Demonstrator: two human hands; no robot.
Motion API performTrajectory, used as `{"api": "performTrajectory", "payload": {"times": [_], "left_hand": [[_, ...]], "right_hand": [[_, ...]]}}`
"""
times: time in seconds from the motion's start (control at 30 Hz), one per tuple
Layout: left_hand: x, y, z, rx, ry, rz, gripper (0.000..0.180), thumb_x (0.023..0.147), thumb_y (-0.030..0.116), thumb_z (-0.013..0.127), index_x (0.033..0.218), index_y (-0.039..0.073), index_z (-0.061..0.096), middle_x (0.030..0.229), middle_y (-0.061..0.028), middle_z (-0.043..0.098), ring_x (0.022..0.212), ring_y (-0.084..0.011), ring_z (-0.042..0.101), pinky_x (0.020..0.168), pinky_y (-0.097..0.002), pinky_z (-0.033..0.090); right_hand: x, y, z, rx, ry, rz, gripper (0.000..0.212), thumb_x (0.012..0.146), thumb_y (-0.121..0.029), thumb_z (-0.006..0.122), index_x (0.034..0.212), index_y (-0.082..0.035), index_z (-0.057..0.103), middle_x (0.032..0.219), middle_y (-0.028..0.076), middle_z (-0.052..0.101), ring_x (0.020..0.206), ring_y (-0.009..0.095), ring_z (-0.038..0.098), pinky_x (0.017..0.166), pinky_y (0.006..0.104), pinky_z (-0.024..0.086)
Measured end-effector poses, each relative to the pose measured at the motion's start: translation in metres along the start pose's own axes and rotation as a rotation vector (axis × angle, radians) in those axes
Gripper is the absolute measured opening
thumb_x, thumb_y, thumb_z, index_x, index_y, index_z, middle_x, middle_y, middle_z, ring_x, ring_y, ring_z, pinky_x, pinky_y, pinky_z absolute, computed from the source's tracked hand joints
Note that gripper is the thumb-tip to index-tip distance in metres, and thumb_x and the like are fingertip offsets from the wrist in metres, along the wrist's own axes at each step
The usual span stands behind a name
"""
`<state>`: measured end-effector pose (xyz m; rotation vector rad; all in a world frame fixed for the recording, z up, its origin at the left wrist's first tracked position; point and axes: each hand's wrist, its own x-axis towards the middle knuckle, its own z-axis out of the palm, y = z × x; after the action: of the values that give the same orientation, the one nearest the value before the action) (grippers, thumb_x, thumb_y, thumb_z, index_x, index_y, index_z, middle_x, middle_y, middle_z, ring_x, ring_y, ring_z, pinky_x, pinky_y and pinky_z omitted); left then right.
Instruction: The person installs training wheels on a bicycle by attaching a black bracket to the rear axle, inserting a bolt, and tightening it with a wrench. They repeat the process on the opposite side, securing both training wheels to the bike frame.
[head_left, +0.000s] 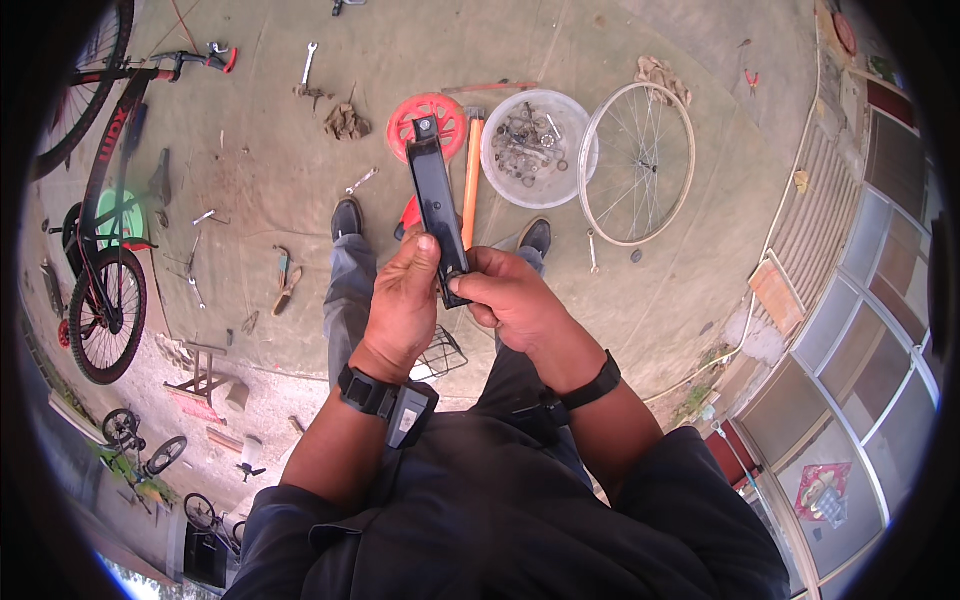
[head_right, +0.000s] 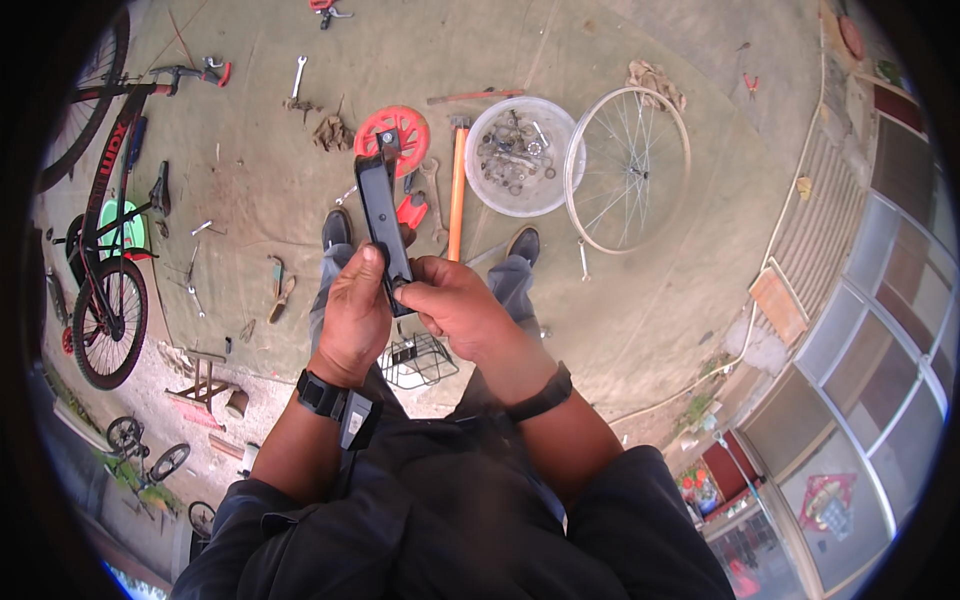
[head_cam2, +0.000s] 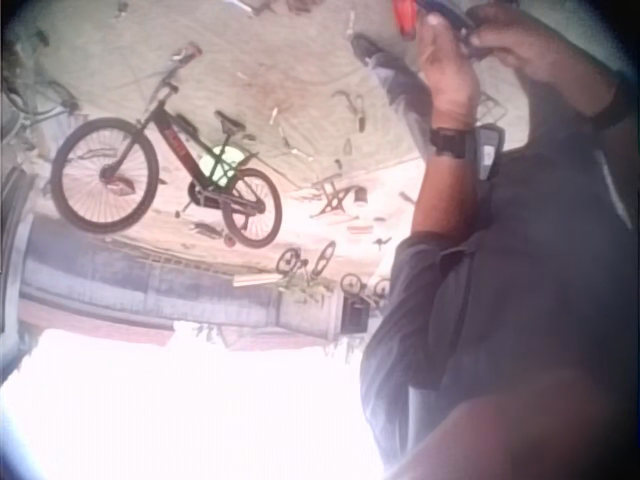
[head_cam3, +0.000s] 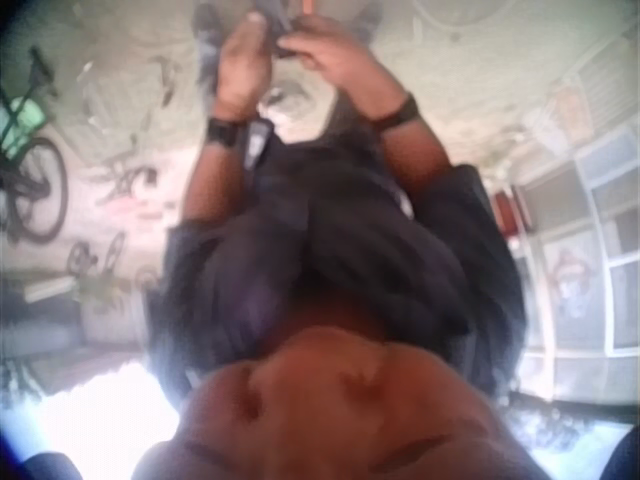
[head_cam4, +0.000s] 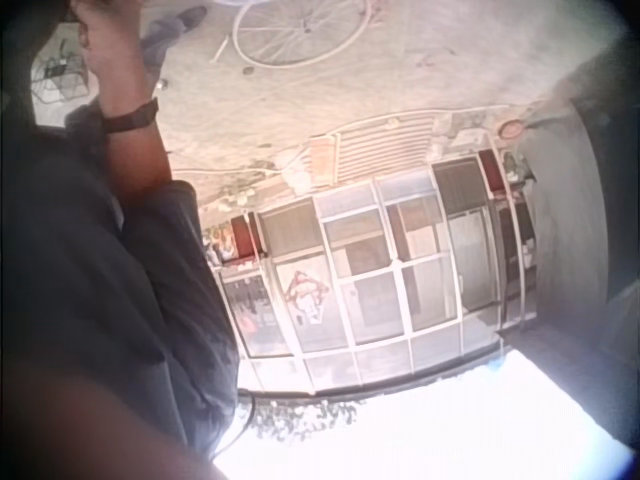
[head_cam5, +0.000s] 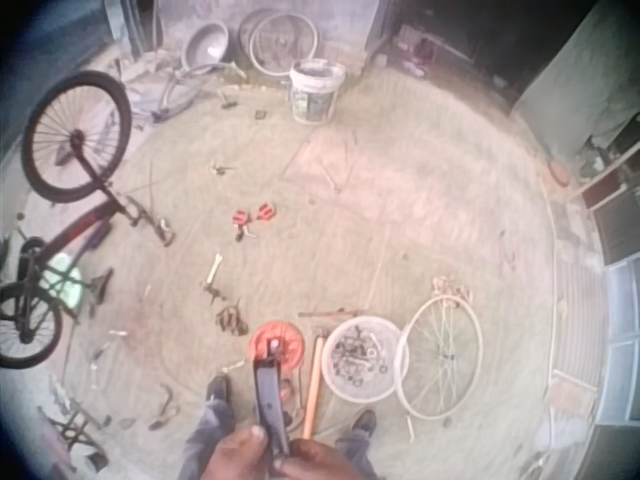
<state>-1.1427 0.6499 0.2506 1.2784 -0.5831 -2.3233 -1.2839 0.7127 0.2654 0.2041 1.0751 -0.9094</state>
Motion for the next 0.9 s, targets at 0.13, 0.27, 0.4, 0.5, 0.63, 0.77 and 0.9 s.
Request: {"api": "performTrajectory", "payload": {"times": [0.13, 0.27, 0.4, 0.5, 0.63, 0.77, 0.9], "left_hand": [[-0.004, 0.004, 0.006, 0.012, 0.004, 0.028, 0.044, 0.106, 0.034, 0.046, 0.130, -0.002, 0.056, 0.121, -0.0073, 0.060, 0.108, -0.0141, 0.055, 0.094, -0.0295, 0.043], [-0.007, 0.008, 0.011, -0.018, -0.007, 0.050, 0.037, 0.107, 0.031, 0.047, 0.122, 0.001, 0.062, 0.104, 0.0015, 0.061, 0.092, -0.0070, 0.054, 0.082, -0.0236, 0.045], [-0.012, 0.011, 0.012, -0.044, -0.001, 0.069, 0.038, 0.106, 0.029, 0.048, 0.127, 0.000, 0.061, 0.115, -0.0015, 0.062, 0.103, -0.0100, 0.056, 0.092, -0.0269, 0.044], [-0.015, 0.014, 0.012, -0.080, -0.011, 0.090, 0.038, 0.106, 0.028, 0.049, 0.128, 0.000, 0.060, 0.121, -0.0035, 0.061, 0.110, -0.0130, 0.056, 0.100, -0.0307, 0.042], [-0.020, 0.018, 0.014, -0.090, -0.047, 0.122, 0.039, 0.105, 0.029, 0.050, 0.129, -0.001, 0.059, 0.123, -0.0048, 0.061, 0.112, -0.0149, 0.056, 0.102, -0.0333, 0.042], [-0.026, 0.022, 0.017, -0.093, -0.036, 0.141, 0.040, 0.104, 0.030, 0.052, 0.128, -0.001, 0.059, 0.121, -0.0068, 0.063, 0.112, -0.0160, 0.057, 0.103, -0.0341, 0.042], [-0.030, 0.026, 0.018, -0.108, -0.032, 0.149, 0.041, 0.104, 0.030, 0.052, 0.128, -0.002, 0.059, 0.119, -0.0087, 0.065, 0.112, -0.0168, 0.058, 0.103, -0.0346, 0.042]], "right_hand": [[-0.006, 0.002, 0.003, -0.016, 0.019, -0.025, 0.013, 0.088, -0.005, 0.065, 0.099, -0.001, 0.061, 0.082, 0.003, 0.061, 0.050, 0.004, 0.045, 0.042, 0.0199, 0.031], [-0.012, 0.002, 0.006, -0.043, 0.028, -0.069, 0.013, 0.088, -0.005, 0.064, 0.099, 0.000, 0.059, 0.082, 0.003, 0.061, 0.050, 0.004, 0.044, 0.042, 0.0203, 0.031], [-0.020, 0.001, 0.013, -0.063, 0.030, -0.157, 0.015, 0.089, -0.004, 0.064, 0.102, 0.001, 0.058, 0.084, 0.004, 0.061, 0.050, 0.004, 0.044, 0.042, 0.0204, 0.032], [-0.027, 0.001, 0.019, -0.131, 0.047, -0.274, 0.022, 0.089, -0.003, 0.065, 0.109, 0.000, 0.055, 0.085, 0.003, 0.061, 0.053, 0.003, 0.045, 0.044, 0.0200, 0.033], [-0.032, 0.006, 0.031, -0.196, 0.090, -0.514, 0.034, 0.089, 0.001, 0.066, 0.118, -0.002, 0.050, 0.089, 0.004, 0.062, 0.061, 0.001, 0.050, 0.050, 0.0178, 0.038], [-0.041, 0.006, 0.035, -0.341, 0.140, -0.608, 0.038, 0.087, 0.005, 0.066, 0.120, -0.002, 0.048, 0.094, 0.004, 0.063, 0.067, 0.000, 0.053, 0.056, 0.0165, 0.041], [-0.046, 0.004, 0.039, -0.521, 0.175, -0.682, 0.031, 0.089, 0.004, 0.067, 0.116, -0.002, 0.052, 0.095, 0.002, 0.063, 0.064, -0.001, 0.051, 0.054, 0.0169, 0.040]]}}
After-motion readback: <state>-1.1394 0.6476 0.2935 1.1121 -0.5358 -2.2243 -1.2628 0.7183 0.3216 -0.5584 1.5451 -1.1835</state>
